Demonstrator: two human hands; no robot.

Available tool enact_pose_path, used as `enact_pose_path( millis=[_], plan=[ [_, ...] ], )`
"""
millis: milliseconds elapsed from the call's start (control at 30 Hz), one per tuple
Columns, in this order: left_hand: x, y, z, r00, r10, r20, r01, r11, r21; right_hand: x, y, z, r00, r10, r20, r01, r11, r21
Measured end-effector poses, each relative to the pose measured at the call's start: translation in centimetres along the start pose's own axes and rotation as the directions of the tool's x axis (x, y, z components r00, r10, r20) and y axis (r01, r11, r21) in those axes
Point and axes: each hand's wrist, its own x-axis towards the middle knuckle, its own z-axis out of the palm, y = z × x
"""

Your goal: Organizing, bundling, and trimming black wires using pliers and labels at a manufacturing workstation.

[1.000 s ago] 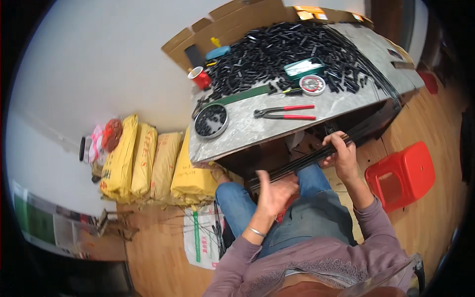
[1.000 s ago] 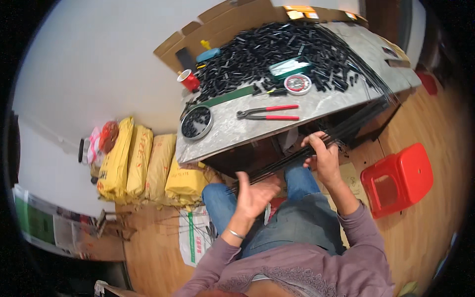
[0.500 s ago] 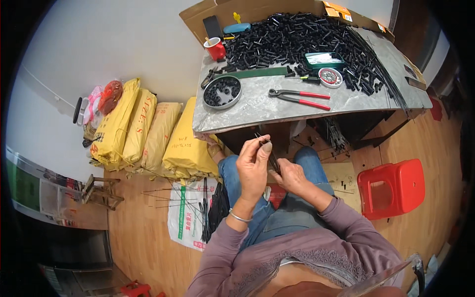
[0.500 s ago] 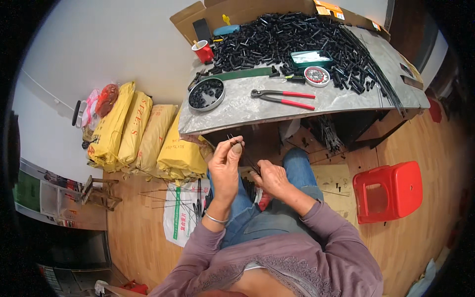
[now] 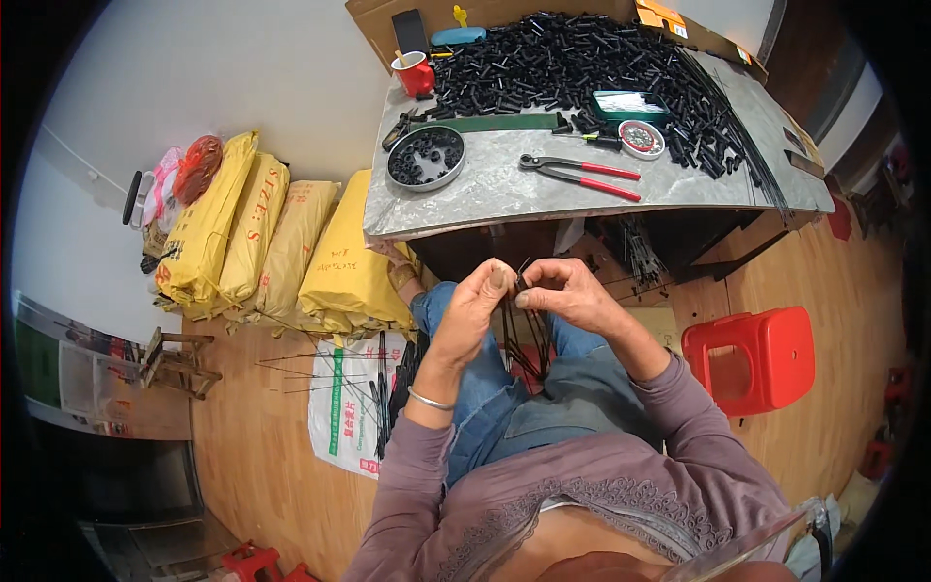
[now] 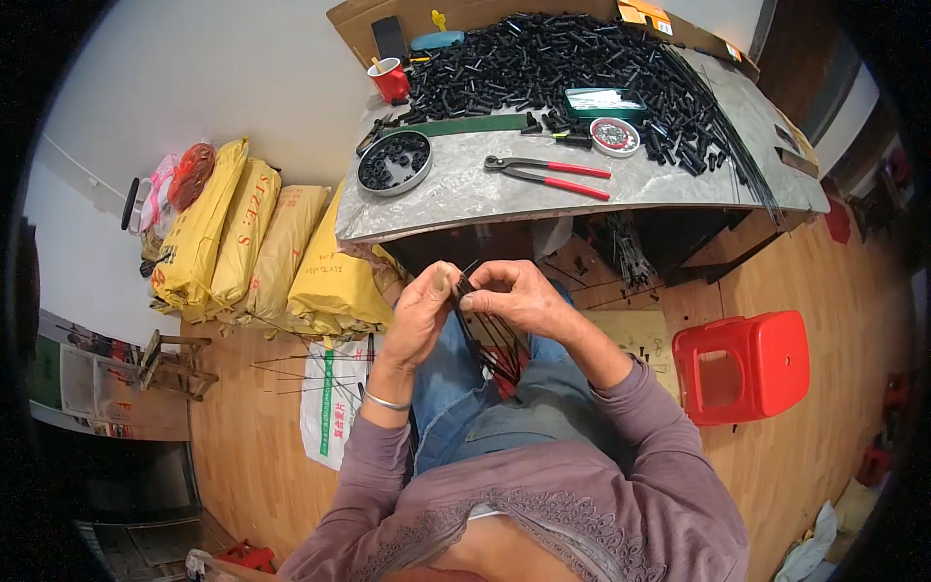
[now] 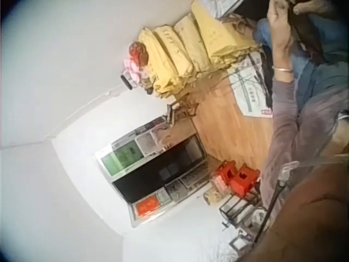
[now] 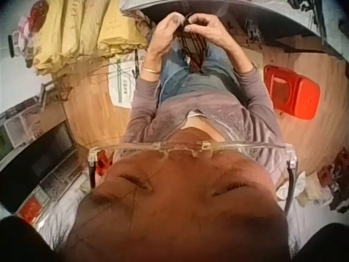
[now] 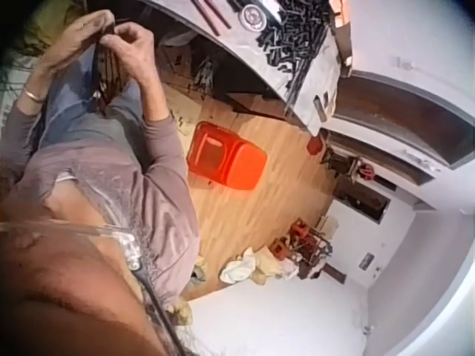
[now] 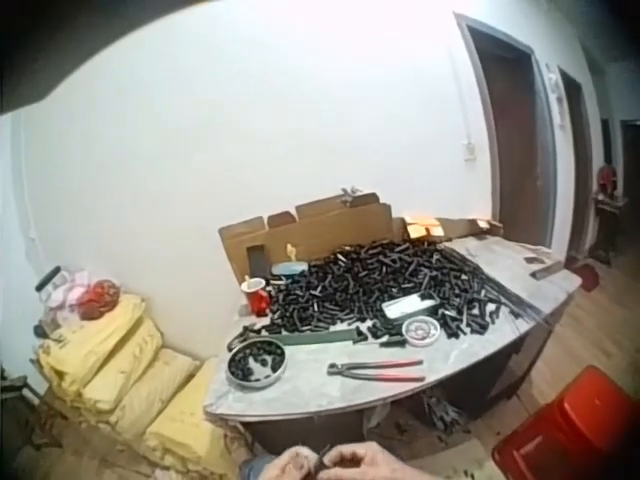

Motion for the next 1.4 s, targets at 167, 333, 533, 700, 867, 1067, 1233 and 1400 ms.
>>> enact_pose_path(
  millis=[167, 333, 533, 700, 867, 1067, 1233, 1400],
  plan=[
    [-0.3, 0.1, -0.2, 0.992, 0.024, 0.124, -0.016, 0.997, -0.069, -0.4, 0.4, 1.3, 0.991, -0.118, -0.065, 0.111, 0.988, -0.104],
    [-0.4, -0.9, 3.8, 0.948, 0.126, -0.294, -0.233, 0.902, -0.363, -0.6, 1.6, 3.7, 0.820, -0.436, -0.372, 0.259, 0.861, -0.437],
    [0.9, -1.4, 3.5, 0.917, 0.149, -0.370, -0.276, 0.907, -0.319, 0.8, 2.0, 3.0, 0.883, -0.340, -0.323, 0.254, 0.925, -0.281],
    [1.8, -1.8, 1.7, 0.936, 0.164, -0.310, -0.205, 0.973, -0.104, 2.0, 2.3, 1.8, 0.965, -0.167, -0.204, 0.130, 0.975, -0.180],
    [7.3, 0.7, -3.6, 0.907, 0.220, -0.360, -0.105, 0.944, 0.312, 3.2, 2.1, 0.1, 0.994, 0.024, -0.111, -0.020, 0.999, 0.043],
    [18.6, 3.0, -10.8, 0.886, 0.447, -0.119, -0.008, 0.272, 0.962, 5.0, 2.3, 0.6, 0.997, 0.013, -0.070, -0.009, 0.998, 0.056],
    [20.6, 2.5, -10.9, 0.941, 0.319, -0.115, 0.093, 0.082, 0.992, 5.5, 2.8, -0.6, 0.996, 0.022, -0.081, -0.017, 0.997, 0.072],
    [19.7, 2.5, -11.5, 0.897, 0.437, -0.063, 0.008, 0.128, 0.992, 5.8, 3.3, -0.8, 0.997, 0.029, -0.074, -0.020, 0.993, 0.113]
  ],
)
